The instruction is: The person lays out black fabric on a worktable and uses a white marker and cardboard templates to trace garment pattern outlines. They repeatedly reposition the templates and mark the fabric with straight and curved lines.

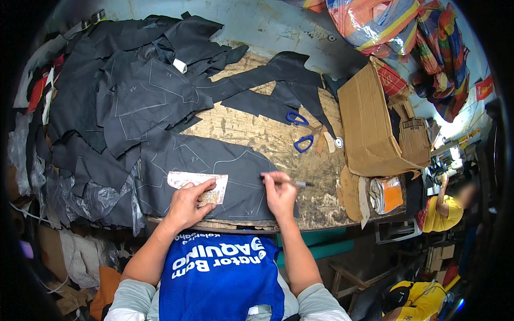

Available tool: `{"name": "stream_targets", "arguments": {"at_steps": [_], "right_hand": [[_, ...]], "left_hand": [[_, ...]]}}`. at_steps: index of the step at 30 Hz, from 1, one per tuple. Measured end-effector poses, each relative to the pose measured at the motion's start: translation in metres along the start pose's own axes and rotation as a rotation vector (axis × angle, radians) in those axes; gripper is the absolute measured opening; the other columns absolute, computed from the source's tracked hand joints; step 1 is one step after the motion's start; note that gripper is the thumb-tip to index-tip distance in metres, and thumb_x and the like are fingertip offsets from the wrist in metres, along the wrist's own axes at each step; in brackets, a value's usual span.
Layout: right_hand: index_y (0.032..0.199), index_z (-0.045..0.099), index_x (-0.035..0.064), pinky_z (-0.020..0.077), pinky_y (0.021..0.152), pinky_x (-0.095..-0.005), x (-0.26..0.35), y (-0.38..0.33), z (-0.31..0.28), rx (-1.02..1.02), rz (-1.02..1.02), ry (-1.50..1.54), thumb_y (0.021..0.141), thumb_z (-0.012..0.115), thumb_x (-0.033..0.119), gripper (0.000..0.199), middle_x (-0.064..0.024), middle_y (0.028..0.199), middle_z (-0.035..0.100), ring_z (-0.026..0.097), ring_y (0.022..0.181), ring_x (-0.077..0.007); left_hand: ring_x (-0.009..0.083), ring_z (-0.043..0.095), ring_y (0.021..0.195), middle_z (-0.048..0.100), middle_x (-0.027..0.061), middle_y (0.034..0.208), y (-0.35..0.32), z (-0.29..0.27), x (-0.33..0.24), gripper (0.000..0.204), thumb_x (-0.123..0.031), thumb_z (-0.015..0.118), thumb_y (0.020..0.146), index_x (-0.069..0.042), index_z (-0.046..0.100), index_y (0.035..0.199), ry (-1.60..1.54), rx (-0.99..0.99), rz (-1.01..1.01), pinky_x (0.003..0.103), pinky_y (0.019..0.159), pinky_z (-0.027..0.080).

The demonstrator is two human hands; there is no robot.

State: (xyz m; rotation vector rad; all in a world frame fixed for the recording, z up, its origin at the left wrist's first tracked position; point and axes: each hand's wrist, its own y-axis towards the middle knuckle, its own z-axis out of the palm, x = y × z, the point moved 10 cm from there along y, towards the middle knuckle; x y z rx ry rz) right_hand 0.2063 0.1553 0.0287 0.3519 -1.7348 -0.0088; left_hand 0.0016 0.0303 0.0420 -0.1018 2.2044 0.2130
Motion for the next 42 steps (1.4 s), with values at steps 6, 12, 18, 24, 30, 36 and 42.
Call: {"name": "stream_targets", "arguments": {"at_steps": [6,12,18,24,30,36,42], "right_hand": [[0.085,0.062,-0.004,0.0498,0.06,-0.0245,-0.008,0.044,0.017,-0.062,-0.13,-0.063,0.086,0.063,0.004,0.008,-0.0082,0.072,0.066,0.062,0.065,-0.0106],[0.085,0.063,-0.004,0.0501,0.059,-0.026,-0.003,0.038,0.015,-0.072,-0.179,-0.08,0.084,0.065,0.003,0.008,-0.009,0.069,0.066,0.064,0.063,-0.0122],[0.083,0.062,-0.0025,0.0501,0.058,-0.027,-0.013,0.037,0.009,-0.159,-0.106,-0.03,0.083,0.066,0.004,0.008,-0.0107,0.068,0.066,0.065,0.062,-0.0144],[0.085,0.063,-0.0014,0.0518,0.061,-0.03,0.007,0.034,0.008,-0.146,-0.189,-0.158,0.083,0.063,0.004,0.006,-0.0146,0.076,0.067,0.067,0.065,-0.0221],[0.096,0.063,-0.0004,0.0504,0.081,-0.0356,0.043,-0.005,0.036,0.064,-0.257,-0.481,0.084,0.062,0.004,0.013,-0.0185,0.101,0.066,0.064,0.097,-0.0329],[0.092,0.057,0.0028,0.0441,0.087,-0.0425,0.056,-0.033,0.054,0.253,-0.296,-0.5,0.072,0.07,0.004,0.024,-0.0141,0.093,0.06,0.054,0.099,-0.037],[0.088,0.054,0.0061,0.0451,0.077,-0.0276,0.033,-0.017,-0.049,-0.015,-0.036,-0.04,0.073,0.072,0.0,0.025,-0.0012,0.086,0.055,0.053,0.083,-0.0118]], "left_hand": [[0.0202,0.057,0.067,0.07,0.0055,0.099,-0.001,-0.001,0.002,0.056,-0.014,0.077,0.067,-0.009,0.061,0.12,-0.002,-0.032,0.018,0.032,0.065,0.05],[0.0196,0.057,0.063,0.069,0.0068,0.091,-0.001,0.001,0.006,0.055,-0.014,0.078,0.066,-0.01,0.062,0.118,0.008,-0.037,0.001,0.03,0.061,0.049],[0.019,0.055,0.06,0.067,0.009,0.081,-0.001,-0.001,0.0,0.054,-0.014,0.078,0.065,-0.009,0.064,0.116,0.016,-0.068,0.061,0.031,0.06,0.049],[0.0221,0.056,0.062,0.06,0.0115,0.073,-0.002,0.0,-0.003,0.051,-0.012,0.077,0.067,-0.01,0.065,0.116,0.038,-0.025,0.035,0.032,0.062,0.049],[0.028,0.061,0.083,0.067,0.0127,0.105,0.001,0.027,-0.03,0.07,-0.006,0.073,0.072,-0.006,0.044,0.136,0.049,0.093,0.203,0.035,0.077,0.05],[0.0258,0.062,0.085,0.063,0.0141,0.108,0.004,0.046,-0.023,0.086,-0.002,0.074,0.071,-0.002,0.029,0.143,-0.236,0.1,0.09,0.033,0.072,0.053],[0.0397,0.031,0.133,0.037,0.02,0.141,0.0,0.042,-0.042,0.086,-0.04,0.079,0.067,-0.01,0.042,0.139,0.235,0.032,0.247,0.056,0.107,0.023]]}}
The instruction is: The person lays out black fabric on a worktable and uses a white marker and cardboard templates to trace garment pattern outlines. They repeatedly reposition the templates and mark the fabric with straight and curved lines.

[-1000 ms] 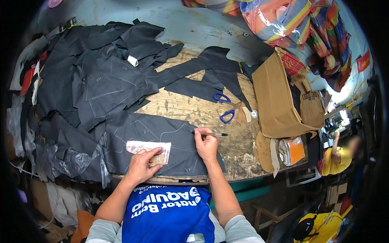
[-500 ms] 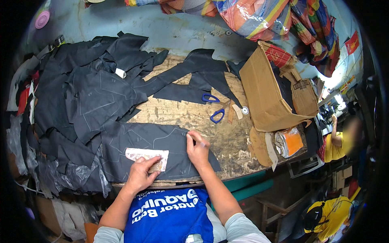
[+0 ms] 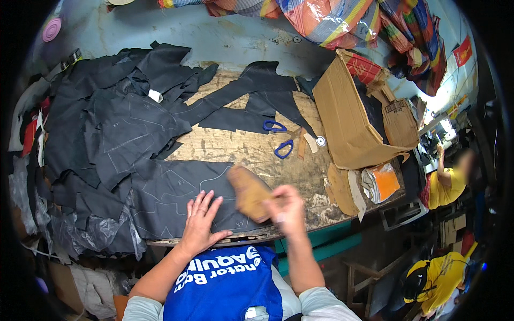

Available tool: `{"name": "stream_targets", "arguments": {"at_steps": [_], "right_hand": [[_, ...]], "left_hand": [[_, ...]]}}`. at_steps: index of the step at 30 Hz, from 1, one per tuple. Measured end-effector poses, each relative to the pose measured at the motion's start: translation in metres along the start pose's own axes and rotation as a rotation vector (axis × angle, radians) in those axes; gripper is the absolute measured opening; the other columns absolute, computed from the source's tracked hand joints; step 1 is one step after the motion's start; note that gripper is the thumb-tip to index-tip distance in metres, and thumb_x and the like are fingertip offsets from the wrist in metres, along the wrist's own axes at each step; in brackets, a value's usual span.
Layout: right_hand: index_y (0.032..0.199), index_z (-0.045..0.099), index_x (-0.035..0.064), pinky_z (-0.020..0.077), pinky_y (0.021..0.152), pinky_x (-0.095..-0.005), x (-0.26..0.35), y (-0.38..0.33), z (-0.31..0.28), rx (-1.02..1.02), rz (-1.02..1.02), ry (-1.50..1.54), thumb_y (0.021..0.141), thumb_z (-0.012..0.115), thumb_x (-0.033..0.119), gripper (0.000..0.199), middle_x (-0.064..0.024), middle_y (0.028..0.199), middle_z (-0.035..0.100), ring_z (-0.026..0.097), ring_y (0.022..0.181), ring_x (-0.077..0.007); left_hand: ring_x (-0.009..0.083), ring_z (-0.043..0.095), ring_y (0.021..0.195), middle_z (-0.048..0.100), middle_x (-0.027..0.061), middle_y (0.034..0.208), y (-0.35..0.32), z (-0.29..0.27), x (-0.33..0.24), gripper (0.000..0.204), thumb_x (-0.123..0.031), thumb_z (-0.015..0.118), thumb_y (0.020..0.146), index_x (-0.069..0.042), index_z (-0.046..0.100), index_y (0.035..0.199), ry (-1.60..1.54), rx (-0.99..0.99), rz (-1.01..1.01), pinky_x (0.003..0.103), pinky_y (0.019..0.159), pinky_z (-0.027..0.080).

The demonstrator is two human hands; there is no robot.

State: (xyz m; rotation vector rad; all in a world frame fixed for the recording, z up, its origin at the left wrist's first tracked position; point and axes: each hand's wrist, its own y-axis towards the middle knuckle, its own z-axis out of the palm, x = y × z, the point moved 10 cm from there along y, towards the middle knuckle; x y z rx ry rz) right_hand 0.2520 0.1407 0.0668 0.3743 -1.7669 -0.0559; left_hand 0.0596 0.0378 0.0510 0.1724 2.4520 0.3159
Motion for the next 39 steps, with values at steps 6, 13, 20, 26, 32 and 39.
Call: {"name": "stream_targets", "arguments": {"at_steps": [6,13,20,26,32,39], "right_hand": [[0.096,0.057,0.0002,0.0477,0.075,-0.0337,-0.002,0.015,-0.195,-0.537,0.048,-0.782,0.075,0.072,0.007,0.027,-0.011,0.094,0.061,0.059,0.085,-0.0244],[0.094,0.068,0.0032,0.0507,0.073,-0.0401,-0.055,0.125,-0.134,-0.32,-0.053,-0.796,0.07,0.075,0.012,0.027,-0.02,0.083,0.068,0.066,0.079,-0.0349],[0.093,0.07,0.0016,0.0516,0.071,-0.039,-0.08,0.168,-0.119,-0.189,-0.019,-0.867,0.069,0.072,0.007,0.025,-0.0204,0.083,0.068,0.067,0.079,-0.0328],[0.091,0.069,-0.0012,0.05,0.065,-0.0346,-0.045,0.14,-0.147,-0.356,0.045,-0.732,0.068,0.067,0.001,0.023,-0.0184,0.072,0.065,0.065,0.067,-0.0272],[0.089,0.067,0.0006,0.0481,0.067,-0.0257,-0.015,0.049,-0.041,0.559,0.187,-0.25,0.069,0.056,-0.009,0.025,-0.0015,0.079,0.064,0.059,0.074,-0.01],[0.085,0.067,0.0045,0.0495,0.077,-0.0371,0.04,0.02,0.022,0.3,-0.294,-0.465,0.066,0.072,0.006,0.02,-0.0124,0.085,0.065,0.061,0.082,-0.0289]], "left_hand": [[0.0389,0.014,0.141,0.024,0.018,0.151,0.013,0.033,0.008,0.078,-0.067,0.055,0.077,-0.022,0.044,0.14,0.342,0.347,-0.068,0.073,0.102,0.007],[0.0316,0.012,0.144,0.022,0.0116,0.153,0.021,0.027,0.02,0.075,-0.069,0.048,0.082,-0.023,0.04,0.142,0.336,0.363,-0.041,0.072,0.104,0.002],[0.0287,0.016,0.143,0.025,0.0096,0.153,0.012,0.018,0.026,0.081,-0.07,0.051,0.079,-0.02,0.04,0.142,0.331,0.361,0.025,0.067,0.108,0.006],[0.029,0.021,0.142,0.029,0.0079,0.151,0.011,0.002,0.04,0.08,-0.069,0.057,0.075,-0.023,0.044,0.139,0.316,0.407,0.046,0.067,0.108,0.008],[0.0305,0.023,0.141,0.033,0.0098,0.149,0.019,-0.013,0.049,0.084,-0.066,0.067,0.067,-0.021,0.05,0.135,0.25,0.388,0.055,0.067,0.107,0.01],[0.0336,0.036,0.134,0.047,0.0165,0.137,0.031,-0.02,0.035,0.058,-0.043,0.079,0.067,-0.011,0.065,0.113,0.071,0.237,-0.062,0.06,0.108,0.019]]}}
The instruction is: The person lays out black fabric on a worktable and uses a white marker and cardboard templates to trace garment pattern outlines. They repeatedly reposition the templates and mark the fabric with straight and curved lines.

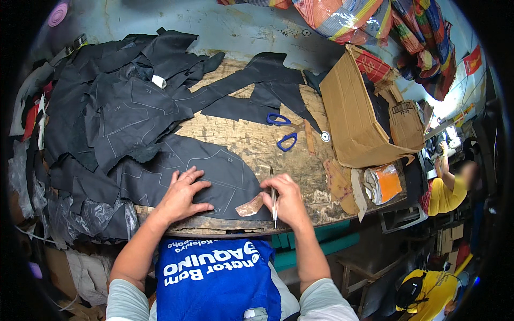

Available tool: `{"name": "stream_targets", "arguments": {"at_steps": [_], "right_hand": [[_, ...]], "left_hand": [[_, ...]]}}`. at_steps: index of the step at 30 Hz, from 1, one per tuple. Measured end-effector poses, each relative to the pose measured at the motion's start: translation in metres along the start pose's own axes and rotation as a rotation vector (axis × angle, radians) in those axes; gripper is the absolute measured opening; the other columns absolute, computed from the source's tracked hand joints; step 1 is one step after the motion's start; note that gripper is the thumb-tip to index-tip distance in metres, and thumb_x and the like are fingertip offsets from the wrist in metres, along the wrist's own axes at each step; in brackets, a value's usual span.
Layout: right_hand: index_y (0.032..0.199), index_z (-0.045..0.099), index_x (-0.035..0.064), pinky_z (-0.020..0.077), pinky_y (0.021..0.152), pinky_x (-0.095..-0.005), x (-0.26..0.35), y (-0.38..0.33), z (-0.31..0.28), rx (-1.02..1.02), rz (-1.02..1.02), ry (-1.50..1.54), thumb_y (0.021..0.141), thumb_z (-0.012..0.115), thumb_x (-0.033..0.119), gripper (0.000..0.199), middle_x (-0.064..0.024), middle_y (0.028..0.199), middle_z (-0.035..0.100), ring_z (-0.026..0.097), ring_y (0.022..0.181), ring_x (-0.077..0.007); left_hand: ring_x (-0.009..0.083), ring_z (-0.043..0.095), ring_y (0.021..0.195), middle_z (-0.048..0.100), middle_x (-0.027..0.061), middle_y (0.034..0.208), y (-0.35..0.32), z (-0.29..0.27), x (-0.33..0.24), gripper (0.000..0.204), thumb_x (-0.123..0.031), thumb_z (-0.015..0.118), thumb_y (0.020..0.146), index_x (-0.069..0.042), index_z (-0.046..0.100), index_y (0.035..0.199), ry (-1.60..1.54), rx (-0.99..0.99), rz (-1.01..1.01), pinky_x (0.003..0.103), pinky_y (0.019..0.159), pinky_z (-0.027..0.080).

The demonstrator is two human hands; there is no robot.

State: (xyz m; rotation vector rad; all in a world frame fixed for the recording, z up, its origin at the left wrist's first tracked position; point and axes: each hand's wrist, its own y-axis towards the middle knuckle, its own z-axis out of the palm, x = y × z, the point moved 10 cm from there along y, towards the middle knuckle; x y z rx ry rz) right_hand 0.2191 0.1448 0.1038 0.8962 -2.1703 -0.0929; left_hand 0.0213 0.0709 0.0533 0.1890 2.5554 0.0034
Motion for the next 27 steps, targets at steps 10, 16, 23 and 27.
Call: {"name": "stream_targets", "arguments": {"at_steps": [10,16,23,27], "right_hand": [[0.086,0.066,0.0064,0.0456,0.082,-0.0408,0.008,-0.048,0.04,-0.195,-0.03,0.003,0.065,0.08,0.015,0.027,-0.008,0.089,0.068,0.059,0.091,-0.0295],[0.085,0.064,0.0037,0.0452,0.087,-0.0441,0.012,-0.053,0.033,-0.274,0.044,-0.091,0.065,0.079,0.01,0.025,-0.0123,0.093,0.067,0.059,0.095,-0.0351],[0.086,0.066,0.0068,0.04,0.093,-0.0463,0.013,-0.042,0.038,-0.081,-0.043,-0.074,0.061,0.073,0.01,0.026,-0.0108,0.1,0.068,0.056,0.105,-0.0347],[0.086,0.065,0.0089,0.0348,0.096,-0.0493,0.014,-0.054,0.037,-0.147,0.036,-0.156,0.061,0.075,0.014,0.027,-0.0087,0.096,0.068,0.056,0.104,-0.0326]], "left_hand": [[0.0348,0.039,0.129,0.052,0.016,0.128,-0.01,0.025,-0.033,0.023,-0.027,0.077,0.071,-0.012,0.073,0.088,-0.132,-0.226,0.022,0.065,0.103,0.019],[0.0355,0.037,0.129,0.051,0.0149,0.128,-0.026,0.033,-0.055,0.023,-0.029,0.075,0.072,-0.017,0.074,0.091,-0.042,-0.23,0.158,0.068,0.1,0.018],[0.0242,0.064,0.075,0.066,0.0077,0.084,-0.051,0.028,-0.082,0.015,-0.014,0.076,0.073,-0.006,0.069,0.084,-0.368,-0.32,0.334,0.035,0.069,0.05],[0.0236,0.066,0.071,0.067,0.008,0.078,-0.059,0.041,-0.102,0.011,-0.014,0.072,0.077,-0.006,0.069,0.083,-0.444,-0.14,0.438,0.034,0.067,0.054]]}}
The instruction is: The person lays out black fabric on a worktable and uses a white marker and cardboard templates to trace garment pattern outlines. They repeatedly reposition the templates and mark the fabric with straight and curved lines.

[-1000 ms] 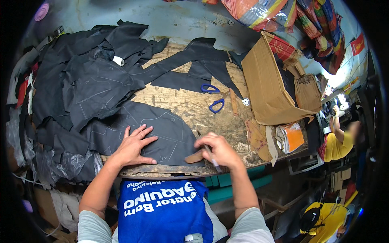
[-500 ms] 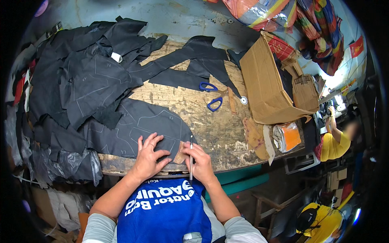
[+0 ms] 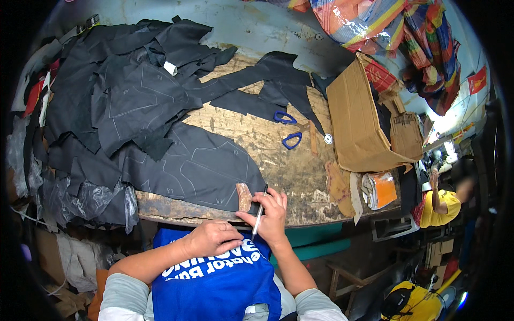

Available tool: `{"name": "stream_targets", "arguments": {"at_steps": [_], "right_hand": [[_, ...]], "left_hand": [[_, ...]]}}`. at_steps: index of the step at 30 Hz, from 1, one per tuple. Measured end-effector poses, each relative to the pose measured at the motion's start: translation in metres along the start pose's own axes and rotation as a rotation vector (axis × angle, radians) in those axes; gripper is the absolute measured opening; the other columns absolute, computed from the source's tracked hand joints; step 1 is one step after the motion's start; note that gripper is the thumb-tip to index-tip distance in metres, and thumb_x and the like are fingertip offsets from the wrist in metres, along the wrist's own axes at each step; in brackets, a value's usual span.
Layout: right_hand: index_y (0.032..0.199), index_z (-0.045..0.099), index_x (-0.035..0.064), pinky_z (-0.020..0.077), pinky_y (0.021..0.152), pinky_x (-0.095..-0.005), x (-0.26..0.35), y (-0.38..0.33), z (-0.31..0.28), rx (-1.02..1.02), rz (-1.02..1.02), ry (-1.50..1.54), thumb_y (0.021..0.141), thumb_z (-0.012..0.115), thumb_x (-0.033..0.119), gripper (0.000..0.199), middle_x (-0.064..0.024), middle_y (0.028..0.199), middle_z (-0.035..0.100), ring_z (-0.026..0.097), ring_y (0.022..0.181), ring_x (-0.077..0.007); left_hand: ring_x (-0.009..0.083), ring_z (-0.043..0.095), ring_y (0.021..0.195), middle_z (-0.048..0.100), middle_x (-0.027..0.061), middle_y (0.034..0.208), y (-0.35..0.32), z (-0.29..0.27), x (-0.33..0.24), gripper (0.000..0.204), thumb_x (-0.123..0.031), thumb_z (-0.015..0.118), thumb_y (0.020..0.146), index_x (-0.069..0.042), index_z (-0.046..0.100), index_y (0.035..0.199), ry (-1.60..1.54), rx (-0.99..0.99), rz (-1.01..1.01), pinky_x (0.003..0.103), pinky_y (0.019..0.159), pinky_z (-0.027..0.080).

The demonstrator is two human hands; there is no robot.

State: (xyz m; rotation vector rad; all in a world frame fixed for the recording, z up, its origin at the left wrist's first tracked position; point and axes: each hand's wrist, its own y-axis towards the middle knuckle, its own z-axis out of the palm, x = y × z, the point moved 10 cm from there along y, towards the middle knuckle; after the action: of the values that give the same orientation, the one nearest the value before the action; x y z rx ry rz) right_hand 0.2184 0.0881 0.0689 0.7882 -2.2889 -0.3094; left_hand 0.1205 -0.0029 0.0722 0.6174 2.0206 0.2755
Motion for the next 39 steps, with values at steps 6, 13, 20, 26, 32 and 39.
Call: {"name": "stream_targets", "arguments": {"at_steps": [6,13,20,26,32,39], "right_hand": [[0.083,0.062,0.0066,0.0405,0.095,-0.0448,-0.015,0.002,0.0,0.04,-0.021,0.139,0.061,0.074,0.007,0.024,-0.0075,0.093,0.069,0.057,0.101,-0.0337],[0.086,0.062,0.0055,0.0386,0.099,-0.0444,-0.035,-0.008,-0.008,0.056,0.014,0.285,0.064,0.074,0.005,0.025,-0.0087,0.097,0.07,0.059,0.105,-0.0313],[0.088,0.062,0.0054,0.0369,0.102,-0.0448,-0.042,-0.012,-0.005,0.058,0.024,0.336,0.066,0.073,0.0,0.025,-0.0083,0.093,0.07,0.059,0.104,-0.0283],[0.086,0.063,0.0059,0.0365,0.101,-0.0457,-0.039,-0.012,-0.004,0.065,-0.002,0.331,0.067,0.074,0.003,0.022,-0.0072,0.094,0.07,0.058,0.102,-0.0285],[0.085,0.063,0.0059,0.0365,0.1,-0.0458,-0.039,-0.012,-0.003,0.059,-0.005,0.336,0.067,0.074,0.003,0.021,-0.0069,0.094,0.07,0.057,0.104,-0.0287],[0.096,0.067,0.0072,0.0372,0.1,-0.043,-0.046,-0.009,-0.001,0.135,0.107,0.441,0.068,0.07,0.002,0.028,-0.0074,0.101,0.069,0.056,0.107,-0.0312]], "left_hand": [[0.0234,0.066,0.07,0.068,0.008,0.077,0.002,0.014,-0.008,0.012,-0.018,0.069,0.081,-0.006,0.07,0.083,-0.038,0.117,0.041,0.034,0.065,0.054],[0.0254,0.065,0.077,0.067,0.0101,0.081,0.007,0.029,-0.016,0.017,-0.02,0.067,0.082,-0.005,0.069,0.089,-0.02,0.205,0.048,0.036,0.069,0.054],[0.0332,0.056,0.109,0.056,0.0179,0.119,0.027,0.037,-0.025,0.03,-0.024,0.068,0.082,0.0,0.067,0.1,0.33,0.138,0.146,0.04,0.087,0.05],[0.0352,0.054,0.113,0.06,0.0208,0.112,0.012,0.06,-0.003,0.029,-0.026,0.066,0.082,0.003,0.069,0.082,0.154,0.362,-0.001,0.04,0.09,0.048],[0.0434,0.046,0.122,0.052,0.0285,0.123,0.015,0.045,-0.009,0.025,-0.018,0.066,0.078,0.001,0.068,0.095,0.217,0.182,0.077,0.05,0.099,0.041],[0.049,0.034,0.13,0.039,0.0362,0.134,0.014,0.055,0.009,0.046,-0.016,0.062,0.074,0.001,0.059,0.117,0.339,0.274,-0.009,0.057,0.106,0.031]]}}
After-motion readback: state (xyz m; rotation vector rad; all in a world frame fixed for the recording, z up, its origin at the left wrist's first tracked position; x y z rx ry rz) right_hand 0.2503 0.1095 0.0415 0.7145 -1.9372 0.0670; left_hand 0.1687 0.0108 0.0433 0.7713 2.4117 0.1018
